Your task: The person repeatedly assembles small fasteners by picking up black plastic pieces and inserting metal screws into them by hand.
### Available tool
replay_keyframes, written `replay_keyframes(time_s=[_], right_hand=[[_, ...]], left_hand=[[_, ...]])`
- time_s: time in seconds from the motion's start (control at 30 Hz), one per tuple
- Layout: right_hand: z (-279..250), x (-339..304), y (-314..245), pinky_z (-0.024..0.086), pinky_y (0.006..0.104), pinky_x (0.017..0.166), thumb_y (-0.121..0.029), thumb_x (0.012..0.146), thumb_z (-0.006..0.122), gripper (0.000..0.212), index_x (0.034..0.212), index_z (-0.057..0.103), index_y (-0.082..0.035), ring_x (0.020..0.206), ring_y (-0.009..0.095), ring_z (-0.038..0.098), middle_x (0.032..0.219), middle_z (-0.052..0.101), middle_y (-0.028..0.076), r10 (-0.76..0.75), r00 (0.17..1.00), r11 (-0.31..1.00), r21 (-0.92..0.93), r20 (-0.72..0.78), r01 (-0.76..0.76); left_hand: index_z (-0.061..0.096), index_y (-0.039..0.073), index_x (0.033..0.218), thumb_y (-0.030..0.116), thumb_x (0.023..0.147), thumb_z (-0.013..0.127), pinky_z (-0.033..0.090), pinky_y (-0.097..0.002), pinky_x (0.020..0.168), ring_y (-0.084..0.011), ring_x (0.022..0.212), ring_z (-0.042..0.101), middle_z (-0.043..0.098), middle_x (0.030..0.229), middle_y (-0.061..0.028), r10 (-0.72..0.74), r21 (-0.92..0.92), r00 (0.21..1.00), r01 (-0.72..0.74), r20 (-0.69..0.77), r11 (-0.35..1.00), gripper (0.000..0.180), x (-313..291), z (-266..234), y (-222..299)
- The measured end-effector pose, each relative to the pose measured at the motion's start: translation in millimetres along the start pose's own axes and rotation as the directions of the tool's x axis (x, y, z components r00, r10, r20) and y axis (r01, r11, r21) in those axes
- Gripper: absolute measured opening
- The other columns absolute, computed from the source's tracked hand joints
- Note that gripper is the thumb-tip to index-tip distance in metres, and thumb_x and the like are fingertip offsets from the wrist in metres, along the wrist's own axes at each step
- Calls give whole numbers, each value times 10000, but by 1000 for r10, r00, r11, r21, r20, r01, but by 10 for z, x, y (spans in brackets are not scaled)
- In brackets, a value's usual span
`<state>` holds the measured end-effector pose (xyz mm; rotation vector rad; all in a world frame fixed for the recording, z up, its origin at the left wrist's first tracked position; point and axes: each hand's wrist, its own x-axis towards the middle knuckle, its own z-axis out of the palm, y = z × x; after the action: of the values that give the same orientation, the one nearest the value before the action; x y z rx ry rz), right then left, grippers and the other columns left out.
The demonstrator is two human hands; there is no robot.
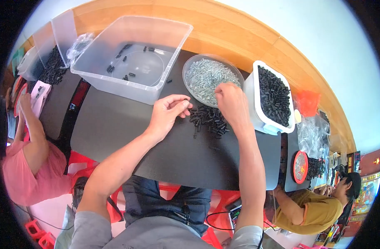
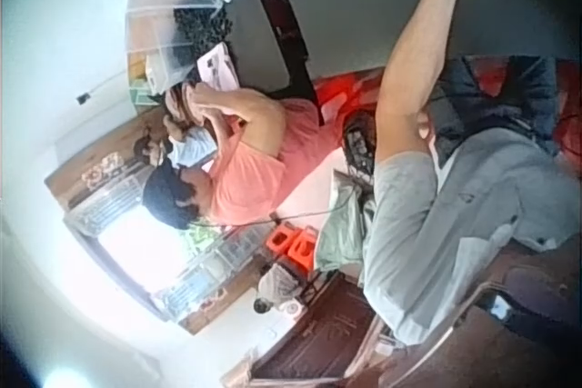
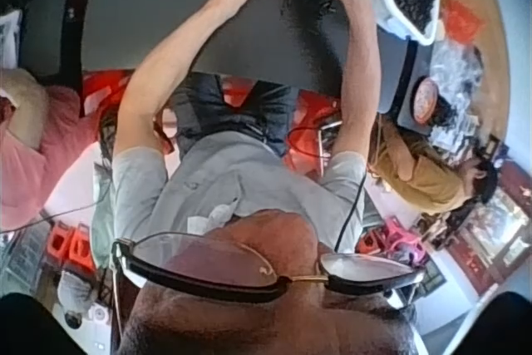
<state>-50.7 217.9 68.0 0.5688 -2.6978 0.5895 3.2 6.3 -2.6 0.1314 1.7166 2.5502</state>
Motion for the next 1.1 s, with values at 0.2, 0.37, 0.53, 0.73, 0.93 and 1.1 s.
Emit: replay_keyframes(time_s=[0.2, 0.37, 0.53, 0.73, 0.93, 1.1], right_hand=[[264, 148, 45, 536, 466, 829, -138, 820, 728, 118, 903, 715, -56, 937, 346, 688, 954, 695, 150, 136, 986, 986, -108, 92, -126], [277, 184, 157, 546, 406, 754, -117, 813, 736, 170, 937, 737, -1, 811, 306, 710, 867, 729, 167, 180, 980, 977, 97, 79, -187], [266, 193, 203, 542, 331, 652, -83, 866, 703, 147, 966, 749, 15, 684, 204, 692, 807, 741, 130, 175, 984, 952, 251, 31, -177], [156, 224, 138, 493, 247, 561, -76, 908, 681, 155, 1005, 730, 33, 631, 102, 644, 810, 741, 71, 251, 949, 834, 454, 191, -312], [118, 236, 93, 485, 253, 557, -73, 892, 690, 163, 1011, 720, 33, 606, 106, 636, 790, 733, 75, 252, 933, 695, 623, 256, -359], [227, 226, 265, 508, 285, 583, -70, 862, 707, 145, 967, 738, 26, 600, 125, 643, 759, 728, 90, 272, 951, 752, 583, 150, -307]], left_hand=[[672, -32, 1162, 128, 985, 661, 532, -255, 727, -108, 805, 666, 730, 977, -90, -4, 10, 1000, 4, 7, 1000, 238, -7, 28, -18], [671, -38, 1164, 137, 974, 678, 534, -253, 719, -103, 798, 667, 730, 959, -87, -6, 28, 1000, 5, 13, 1000, 258, -19, 30, -12], [690, -22, 1142, 98, 941, 716, 537, -247, 694, -89, 788, 659, 719, 949, -64, -15, 86, 1000, 14, 13, 996, 236, -9, 26, -23], [682, -12, 1161, 45, 917, 721, 541, -244, 689, -91, 806, 671, 718, 972, -70, -20, 87, 998, 15, 57, 996, 253, -16, 44, -46], [638, -12, 1126, 39, 918, 712, 535, -235, 682, -100, 817, 687, 728, 978, -91, -12, 37, 998, 10, 60, 999, 226, -34, 38, -31], [642, -8, 1085, 45, 920, 714, 532, -233, 680, -90, 806, 679, 727, 976, -85, -6, 64, 997, 1, 83, 998, 187, -25, 47, -52]])
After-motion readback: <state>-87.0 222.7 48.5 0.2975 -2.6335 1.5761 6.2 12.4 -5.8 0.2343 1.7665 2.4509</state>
